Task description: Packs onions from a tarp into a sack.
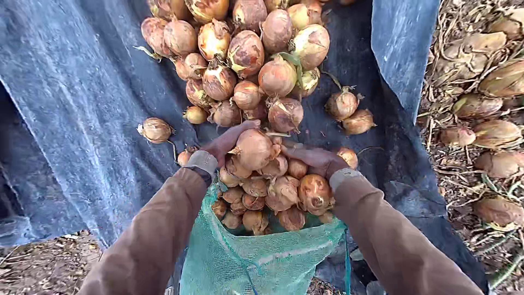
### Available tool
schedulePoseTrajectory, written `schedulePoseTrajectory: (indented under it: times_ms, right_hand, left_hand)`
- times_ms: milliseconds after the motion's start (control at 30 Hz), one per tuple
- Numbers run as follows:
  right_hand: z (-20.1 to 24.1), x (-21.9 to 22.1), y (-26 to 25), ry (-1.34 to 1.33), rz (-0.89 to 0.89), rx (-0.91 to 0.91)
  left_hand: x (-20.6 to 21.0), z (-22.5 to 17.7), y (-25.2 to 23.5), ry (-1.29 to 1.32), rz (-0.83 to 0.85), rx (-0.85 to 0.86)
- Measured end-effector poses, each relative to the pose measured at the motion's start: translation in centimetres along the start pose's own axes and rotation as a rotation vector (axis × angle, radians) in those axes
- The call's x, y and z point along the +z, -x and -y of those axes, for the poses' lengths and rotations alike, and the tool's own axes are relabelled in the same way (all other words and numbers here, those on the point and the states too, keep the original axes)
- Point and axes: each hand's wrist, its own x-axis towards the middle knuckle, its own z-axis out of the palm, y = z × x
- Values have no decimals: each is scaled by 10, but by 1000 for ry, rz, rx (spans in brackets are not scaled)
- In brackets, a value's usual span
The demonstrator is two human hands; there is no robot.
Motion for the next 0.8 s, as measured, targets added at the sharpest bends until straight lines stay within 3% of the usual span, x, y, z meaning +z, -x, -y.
schedulePoseTrajectory:
  times_ms: [100, 167, 267, 300, 333, 433, 467, 500, 567, 667, 800]
  right_hand:
    - [-61, 38, 49, 4, -27, -99]
    - [-115, 54, 83, 113, 37, -128]
    - [-150, 66, 126, 343, 202, -26]
    - [-148, 62, 133, 336, 140, -68]
    - [-140, 55, 140, 296, -29, -154]
    - [-88, 5, 132, 467, -735, -364]
    - [-73, -20, 120, 587, -873, -351]
    - [-65, -41, 104, 681, -941, -328]
    - [-61, -63, 60, 756, -975, -271]
    - [-54, -62, 24, 781, -938, -245]
    - [-35, -48, 22, 628, -540, -235]
  left_hand:
    - [49, 28, 55, -253, -31, 38]
    - [59, 68, 72, -499, 125, 132]
    - [65, 120, 99, -795, 366, 46]
    - [59, 129, 112, -814, 326, 38]
    - [48, 138, 127, -780, 156, 61]
    - [-5, 163, 146, -735, -684, 225]
    - [-27, 176, 140, -730, -819, 188]
    - [-45, 193, 131, -656, -847, 111]
    - [-68, 222, 103, -351, -784, -33]
    - [-71, 213, 70, 87, -861, -2]
    - [-85, 169, 58, 177, -916, 134]
